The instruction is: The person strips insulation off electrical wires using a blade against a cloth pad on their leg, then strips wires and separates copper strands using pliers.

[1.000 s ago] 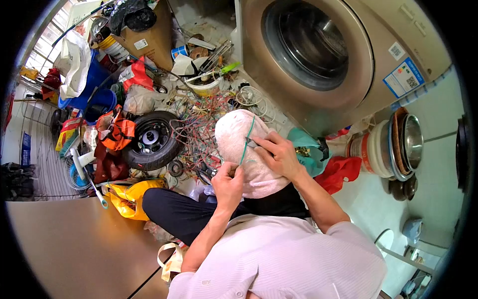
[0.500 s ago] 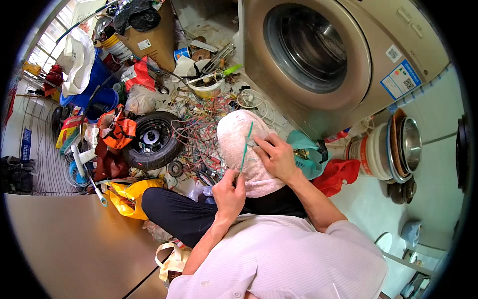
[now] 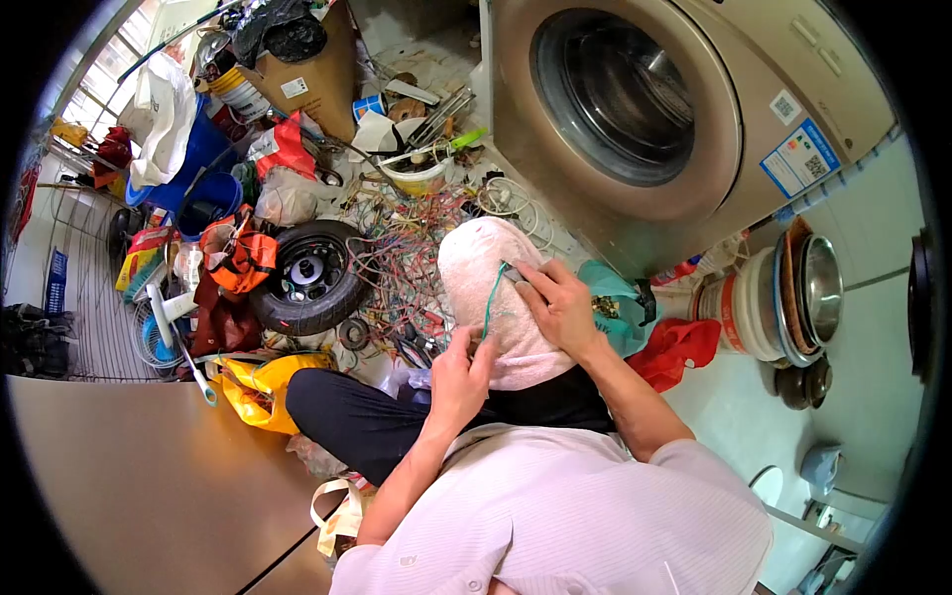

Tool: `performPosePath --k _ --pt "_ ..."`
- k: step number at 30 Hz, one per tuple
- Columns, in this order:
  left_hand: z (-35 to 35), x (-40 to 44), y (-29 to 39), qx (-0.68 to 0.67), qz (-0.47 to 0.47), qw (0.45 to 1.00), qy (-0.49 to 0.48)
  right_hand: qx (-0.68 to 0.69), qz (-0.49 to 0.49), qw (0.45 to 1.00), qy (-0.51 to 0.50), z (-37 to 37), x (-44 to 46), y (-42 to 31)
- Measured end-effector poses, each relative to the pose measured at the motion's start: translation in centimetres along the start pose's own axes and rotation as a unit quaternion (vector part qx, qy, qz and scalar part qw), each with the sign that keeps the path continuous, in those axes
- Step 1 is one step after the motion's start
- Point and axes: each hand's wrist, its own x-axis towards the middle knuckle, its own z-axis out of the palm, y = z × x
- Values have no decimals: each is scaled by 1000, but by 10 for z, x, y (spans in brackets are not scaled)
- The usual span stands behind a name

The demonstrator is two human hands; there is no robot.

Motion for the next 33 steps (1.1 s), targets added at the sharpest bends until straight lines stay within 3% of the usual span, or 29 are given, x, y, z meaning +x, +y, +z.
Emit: performPosePath --k 5,7,10,15,20,24,30,33 --pt "-1 28 0 45 8 999 3 13 16 1000 -5 1 -3 2" --pt "-1 36 10 61 9 998 9 121 66 989 62 5 -5 5" --pt "6 47 13 81 -7 997 11 112 32 990 78 1 -7 3" --pt "14 58 11 91 -18 996 -2 61 -27 997 -31 -5 -1 10" --pt "17 56 6 140 67 988 27 51 -35 997 -48 -4 1 16" --pt "16 51 5 132 68 988 38 5 -51 997 -52 -6 1 10" --pt "7 17 4 72 7 997 5 20 4 1000 -11 -3 -1 14" --pt "9 25 7 61 -10 998 -2 34 -33 999 -18 -9 -1 12"
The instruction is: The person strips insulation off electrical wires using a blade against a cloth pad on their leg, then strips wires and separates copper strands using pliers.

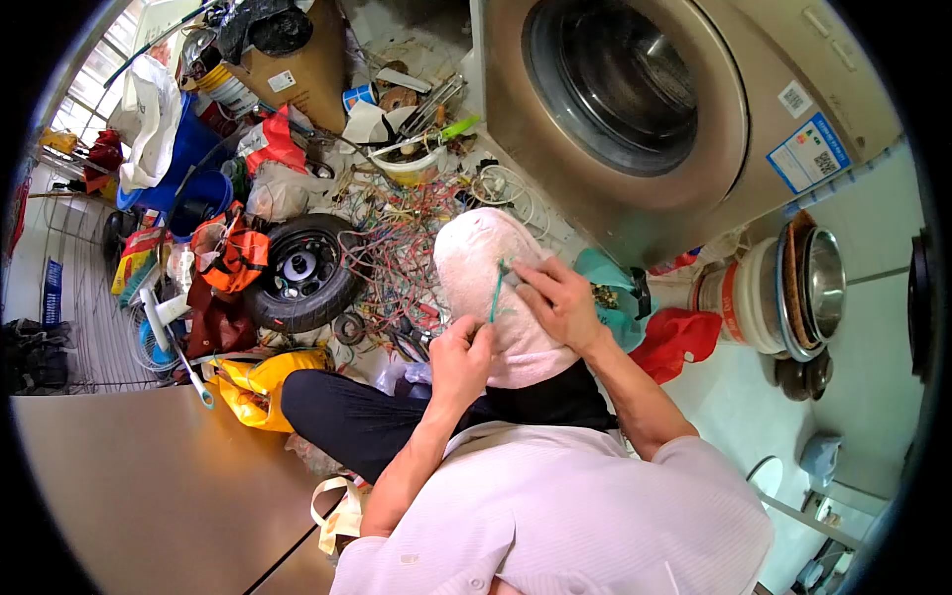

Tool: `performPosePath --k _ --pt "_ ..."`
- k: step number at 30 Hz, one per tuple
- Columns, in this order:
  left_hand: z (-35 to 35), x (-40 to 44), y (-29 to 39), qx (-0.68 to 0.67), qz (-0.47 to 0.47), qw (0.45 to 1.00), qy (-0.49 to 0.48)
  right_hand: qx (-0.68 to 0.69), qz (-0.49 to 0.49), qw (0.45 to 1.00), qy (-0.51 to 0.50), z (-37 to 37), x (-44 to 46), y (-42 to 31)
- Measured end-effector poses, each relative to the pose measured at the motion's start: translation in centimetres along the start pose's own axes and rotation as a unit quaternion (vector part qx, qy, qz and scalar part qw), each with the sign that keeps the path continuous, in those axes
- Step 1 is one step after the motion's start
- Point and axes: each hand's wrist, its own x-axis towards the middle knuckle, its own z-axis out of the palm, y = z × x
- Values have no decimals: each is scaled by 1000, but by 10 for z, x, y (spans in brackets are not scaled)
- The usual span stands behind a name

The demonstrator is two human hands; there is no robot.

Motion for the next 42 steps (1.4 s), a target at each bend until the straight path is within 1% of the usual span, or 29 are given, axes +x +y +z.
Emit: performPosePath --k 1,3,4,10,14,16,20,22,26,28,30,31,32,33,35,36,40,42 --pt "1 6 4 -7 -6 1000 -9 13 -26 1000 -5 -3 0 -2" --pt "1 15 9 -18 -22 999 -27 18 -19 1000 -16 0 -2 2" --pt "3 19 9 10 4 1000 -24 18 -23 999 -22 1 -1 2" --pt "10 23 -1 44 35 998 3 8 -18 999 -49 0 1 0" --pt "4 20 -1 30 19 999 -3 -8 -25 999 -34 2 4 -3" --pt "2 11 -4 -13 0 1000 -1 -16 -21 999 -32 5 0 -8" --pt "-7 2 1 -17 -1 1000 -7 -42 -23 999 -16 7 -2 -11" --pt "-10 -6 5 -69 -25 997 -1 -43 -28 999 -9 8 -4 -14" --pt "-13 -14 -6 -57 -16 998 -8 -35 -33 999 -6 7 -5 -14" --pt "-18 -21 0 -81 -52 995 -5 -34 -35 999 -10 6 -5 -16" --pt "-22 -31 -2 -96 -44 994 -17 -32 -36 999 -16 8 -7 -14" --pt "-26 -36 -1 -109 -32 993 -29 -38 -21 999 2 10 -6 -7" --pt "-29 -48 3 -120 -62 990 -40 -42 -4 999 19 12 -5 -2" --pt "-35 -52 1 -114 -65 990 -44 -35 -5 999 16 12 -4 -2" --pt "-43 -52 -1 -251 -141 957 -39 20 19 1000 13 8 -2 -3" --pt "-41 -49 6 -315 -152 936 -24 10 20 1000 3 7 -3 -4" --pt "-44 -44 12 -343 -146 928 -26 21 26 999 3 4 -4 -10" --pt "-45 -44 13 -339 -138 930 -22 74 60 995 18 2 -2 -10"
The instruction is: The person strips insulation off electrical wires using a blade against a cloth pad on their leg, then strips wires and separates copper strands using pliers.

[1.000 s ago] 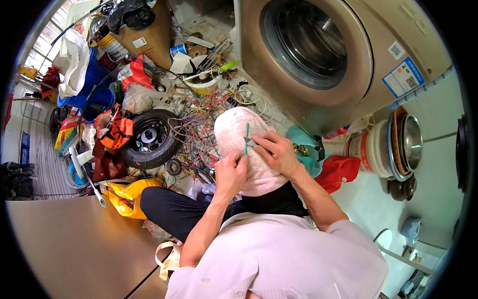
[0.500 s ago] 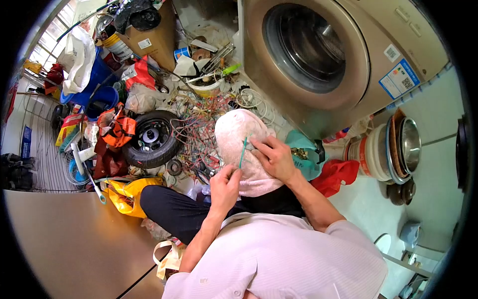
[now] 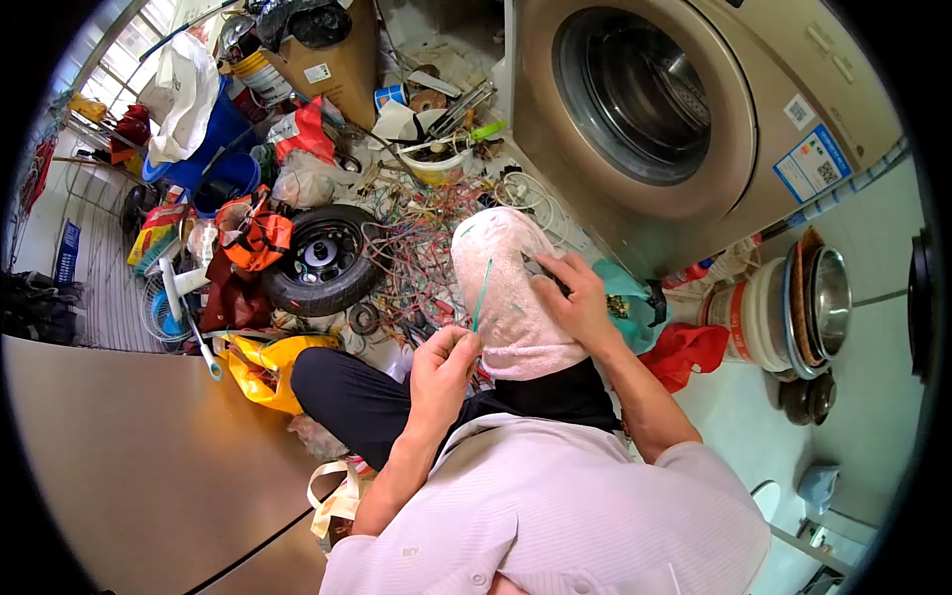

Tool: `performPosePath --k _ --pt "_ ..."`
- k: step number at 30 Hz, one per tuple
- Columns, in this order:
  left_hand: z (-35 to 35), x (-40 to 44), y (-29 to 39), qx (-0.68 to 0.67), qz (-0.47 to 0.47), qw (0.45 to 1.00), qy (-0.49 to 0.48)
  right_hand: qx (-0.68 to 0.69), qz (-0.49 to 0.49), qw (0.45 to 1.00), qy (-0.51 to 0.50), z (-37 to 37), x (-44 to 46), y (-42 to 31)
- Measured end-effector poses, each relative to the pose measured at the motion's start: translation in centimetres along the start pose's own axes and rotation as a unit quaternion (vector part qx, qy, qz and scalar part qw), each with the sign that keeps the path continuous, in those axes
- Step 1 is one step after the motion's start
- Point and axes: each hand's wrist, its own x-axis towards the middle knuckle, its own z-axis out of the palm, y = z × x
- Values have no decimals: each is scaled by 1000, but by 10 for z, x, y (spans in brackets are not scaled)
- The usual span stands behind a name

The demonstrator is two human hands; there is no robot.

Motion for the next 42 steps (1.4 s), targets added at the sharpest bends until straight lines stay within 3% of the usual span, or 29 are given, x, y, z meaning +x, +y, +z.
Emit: performPosePath --k 4,5,7,9,13,17,20,22,25,32,33,34,35,37,39,42 --pt "-1 -2 2 5 7 1000 1 24 44 998 -28 -11 7 -18" --pt "-1 -3 2 3 5 1000 1 124 146 980 -52 -13 10 -27" --pt "-2 -7 5 15 -13 999 -39 218 250 941 -74 -15 14 -38" --pt "1 -11 8 31 -25 998 -51 370 354 850 -121 -12 20 -44" --pt "3 -15 14 78 -33 994 -72 487 365 781 -138 -10 23 -56" --pt "-2 -11 12 74 -38 994 -77 475 345 797 -143 -10 15 -44" --pt "0 -5 13 -11 -68 994 -80 517 384 754 -128 -11 15 -43" --pt "1 -1 11 -22 -68 994 -78 583 421 687 -110 -12 17 -50" --pt "-2 4 6 -45 -65 994 -79 628 442 634 -87 -5 11 -49" --pt "-4 8 0 -28 -58 996 -58 650 422 630 -64 7 5 -52" --pt "-3 10 5 -28 -57 997 -51 613 420 666 -66 9 5 -54" --pt "0 15 15 -85 -27 996 -4 575 417 700 -70 13 5 -56" --pt "1 20 26 -142 5 989 45 578 417 697 -81 19 4 -58" --pt "-12 35 54 -292 23 956 18 474 364 790 -139 34 2 -61" --pt "-36 51 69 -400 77 912 -38 470 356 792 -162 42 6 -69" --pt "-57 54 102 -470 152 867 -63 491 395 753 -193 50 -7 -72"
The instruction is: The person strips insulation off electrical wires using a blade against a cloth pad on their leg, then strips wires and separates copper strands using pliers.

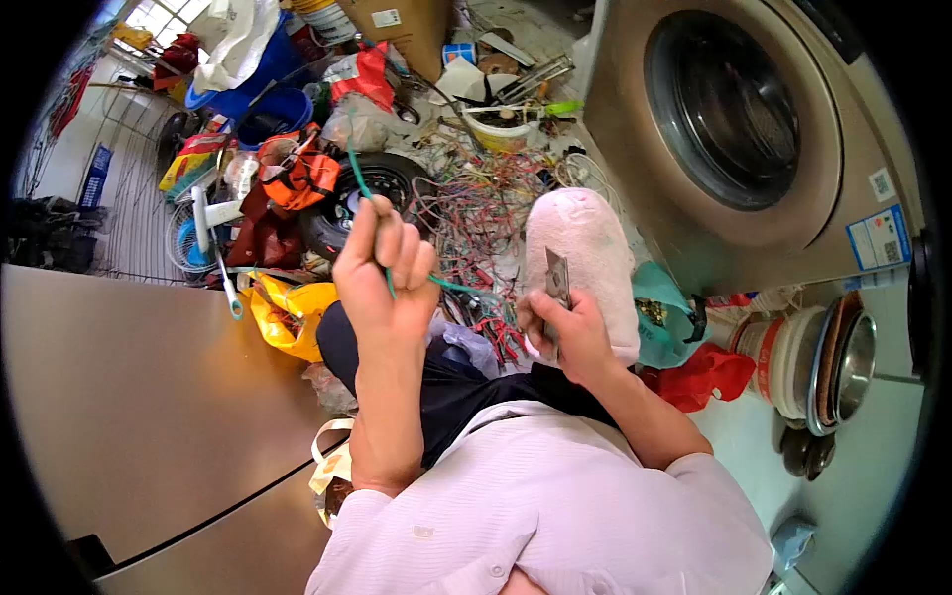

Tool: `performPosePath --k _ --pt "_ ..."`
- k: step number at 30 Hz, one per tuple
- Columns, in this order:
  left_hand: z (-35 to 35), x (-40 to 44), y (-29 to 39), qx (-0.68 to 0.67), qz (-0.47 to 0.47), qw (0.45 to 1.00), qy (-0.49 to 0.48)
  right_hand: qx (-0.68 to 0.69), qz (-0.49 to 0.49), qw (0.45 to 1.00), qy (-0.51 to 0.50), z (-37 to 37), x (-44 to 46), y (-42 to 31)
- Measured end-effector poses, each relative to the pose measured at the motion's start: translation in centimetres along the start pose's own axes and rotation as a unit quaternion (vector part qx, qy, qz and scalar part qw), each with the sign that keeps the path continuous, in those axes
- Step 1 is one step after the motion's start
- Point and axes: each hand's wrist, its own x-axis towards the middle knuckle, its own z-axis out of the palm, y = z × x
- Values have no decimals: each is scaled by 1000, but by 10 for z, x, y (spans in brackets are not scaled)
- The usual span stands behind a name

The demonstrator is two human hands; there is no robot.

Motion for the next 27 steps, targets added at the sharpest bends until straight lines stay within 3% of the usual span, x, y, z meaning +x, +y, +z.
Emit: performPosePath --k 1,3,5,8,12,15,19,21,23,25,27 --pt "2 2 8 -22 10 1000 -18 0 -1 1000 -5 2 -1 7" --pt "6 1 20 -56 17 997 -48 126 150 975 -102 10 -2 13" --pt "8 -3 28 -90 27 994 -53 172 193 961 -95 32 8 12" --pt "1 -20 34 -98 17 993 -69 275 110 952 -69 46 43 6" --pt "-22 -51 43 -85 44 995 -6 293 -11 953 -76 49 90 -18" --pt "-39 -68 45 -81 44 995 38 192 -42 979 -59 65 86 -43" --pt "-54 -72 42 -73 64 995 19 202 -93 974 -53 63 90 -59" --pt "-60 -74 41 -47 72 991 104 166 -109 979 -35 57 92 -62" --pt "-71 -78 39 -54 55 994 81 151 -147 977 6 50 88 -65" --pt "-75 -77 33 -40 90 979 181 133 -164 977 24 41 86 -74" --pt "-95 -81 35 -48 79 986 138 126 -172 976 51 29 87 -86"
